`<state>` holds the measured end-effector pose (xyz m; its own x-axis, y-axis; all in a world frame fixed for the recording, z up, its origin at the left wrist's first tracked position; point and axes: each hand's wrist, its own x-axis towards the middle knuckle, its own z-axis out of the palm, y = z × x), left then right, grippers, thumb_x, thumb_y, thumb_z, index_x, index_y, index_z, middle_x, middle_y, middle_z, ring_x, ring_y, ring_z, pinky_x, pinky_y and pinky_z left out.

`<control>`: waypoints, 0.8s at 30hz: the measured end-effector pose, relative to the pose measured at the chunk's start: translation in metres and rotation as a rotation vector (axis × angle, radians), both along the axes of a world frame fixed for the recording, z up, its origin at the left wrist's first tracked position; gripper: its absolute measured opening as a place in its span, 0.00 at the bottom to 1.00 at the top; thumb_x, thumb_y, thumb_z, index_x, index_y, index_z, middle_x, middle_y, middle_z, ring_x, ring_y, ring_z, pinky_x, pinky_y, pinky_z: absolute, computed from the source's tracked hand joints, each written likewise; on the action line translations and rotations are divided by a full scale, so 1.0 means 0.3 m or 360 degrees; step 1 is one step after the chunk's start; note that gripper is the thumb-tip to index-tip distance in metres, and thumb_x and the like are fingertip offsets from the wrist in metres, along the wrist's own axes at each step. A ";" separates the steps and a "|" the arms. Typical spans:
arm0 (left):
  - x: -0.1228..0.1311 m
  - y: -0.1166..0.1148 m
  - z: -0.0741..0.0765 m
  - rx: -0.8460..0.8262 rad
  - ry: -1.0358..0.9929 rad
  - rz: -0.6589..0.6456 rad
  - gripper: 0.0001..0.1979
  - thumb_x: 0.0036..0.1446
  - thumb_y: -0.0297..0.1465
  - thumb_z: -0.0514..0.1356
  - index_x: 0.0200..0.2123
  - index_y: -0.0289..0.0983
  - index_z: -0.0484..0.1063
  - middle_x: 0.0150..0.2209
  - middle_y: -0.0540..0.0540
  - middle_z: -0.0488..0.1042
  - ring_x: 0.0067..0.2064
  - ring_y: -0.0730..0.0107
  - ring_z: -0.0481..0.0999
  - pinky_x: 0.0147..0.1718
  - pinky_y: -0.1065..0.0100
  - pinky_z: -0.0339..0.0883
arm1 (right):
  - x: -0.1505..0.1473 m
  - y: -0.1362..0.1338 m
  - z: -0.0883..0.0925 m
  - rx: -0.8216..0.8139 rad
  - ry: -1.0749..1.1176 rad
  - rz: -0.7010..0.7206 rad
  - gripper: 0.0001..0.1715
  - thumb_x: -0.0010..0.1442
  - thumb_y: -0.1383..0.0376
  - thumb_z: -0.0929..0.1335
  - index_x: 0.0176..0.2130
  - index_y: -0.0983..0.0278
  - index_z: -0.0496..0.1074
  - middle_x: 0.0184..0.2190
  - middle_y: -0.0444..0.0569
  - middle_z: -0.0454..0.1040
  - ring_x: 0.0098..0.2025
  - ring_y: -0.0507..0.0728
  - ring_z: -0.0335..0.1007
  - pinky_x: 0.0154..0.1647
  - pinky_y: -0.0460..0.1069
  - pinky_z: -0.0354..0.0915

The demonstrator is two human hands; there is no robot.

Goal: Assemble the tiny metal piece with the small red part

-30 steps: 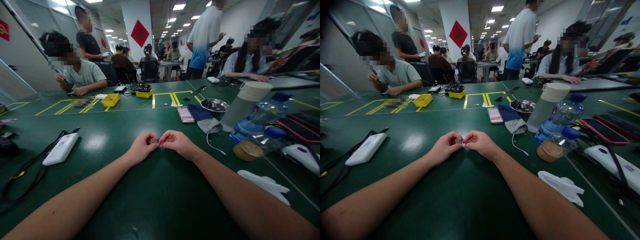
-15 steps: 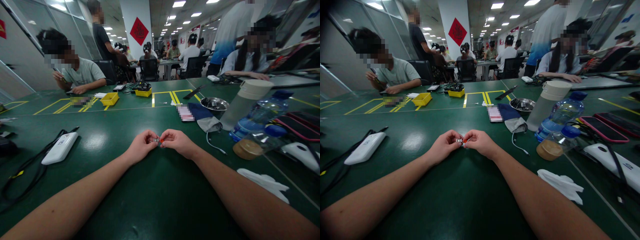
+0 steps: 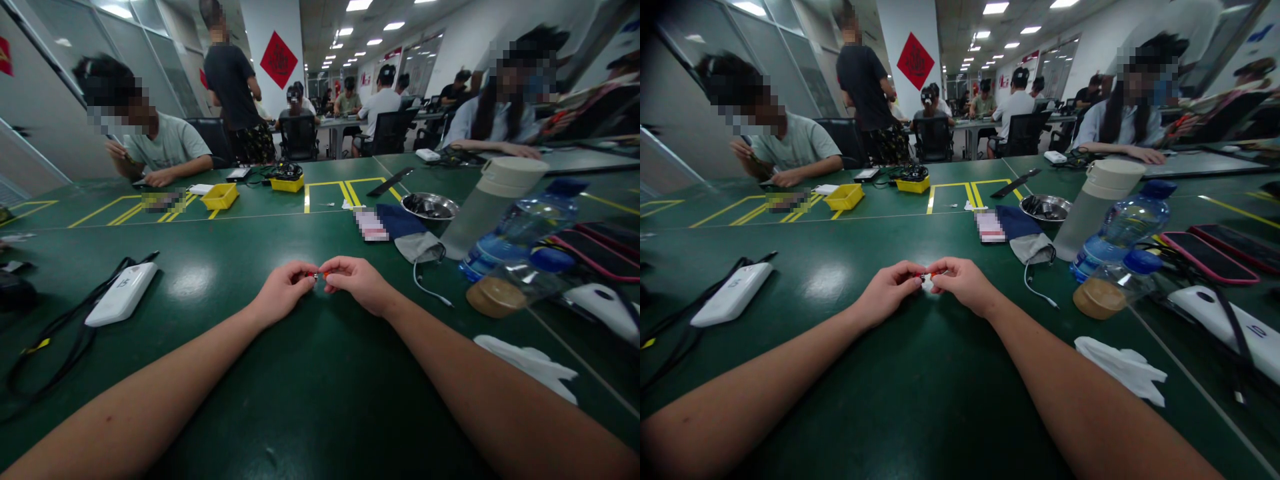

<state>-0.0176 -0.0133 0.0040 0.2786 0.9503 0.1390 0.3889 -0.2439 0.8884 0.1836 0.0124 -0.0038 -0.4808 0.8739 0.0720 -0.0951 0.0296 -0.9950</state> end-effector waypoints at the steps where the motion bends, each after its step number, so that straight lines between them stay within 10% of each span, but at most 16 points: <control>1: 0.000 0.001 -0.002 0.0000 -0.0021 0.0011 0.12 0.57 0.32 0.60 0.45 0.37 0.72 0.29 0.50 0.72 0.29 0.72 0.70 0.30 0.69 0.63 | 0.000 0.000 0.001 -0.0008 0.0005 -0.0026 0.14 0.51 0.69 0.71 0.41 0.65 0.73 0.32 0.45 0.75 0.29 0.51 0.74 0.34 0.48 0.69; 24: 0.004 0.010 -0.029 0.0029 -0.0075 0.0006 0.10 0.56 0.32 0.62 0.40 0.36 0.69 0.30 0.50 0.71 0.31 0.72 0.70 0.31 0.69 0.63 | -0.002 -0.009 0.004 0.0026 -0.0017 0.0074 0.10 0.51 0.69 0.71 0.37 0.66 0.75 0.30 0.47 0.77 0.32 0.52 0.75 0.40 0.50 0.70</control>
<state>-0.0163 -0.0104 -0.0046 0.2678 0.9485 0.1693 0.3479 -0.2591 0.9010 0.1828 0.0098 -0.0027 -0.5216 0.8493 0.0810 -0.0862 0.0419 -0.9954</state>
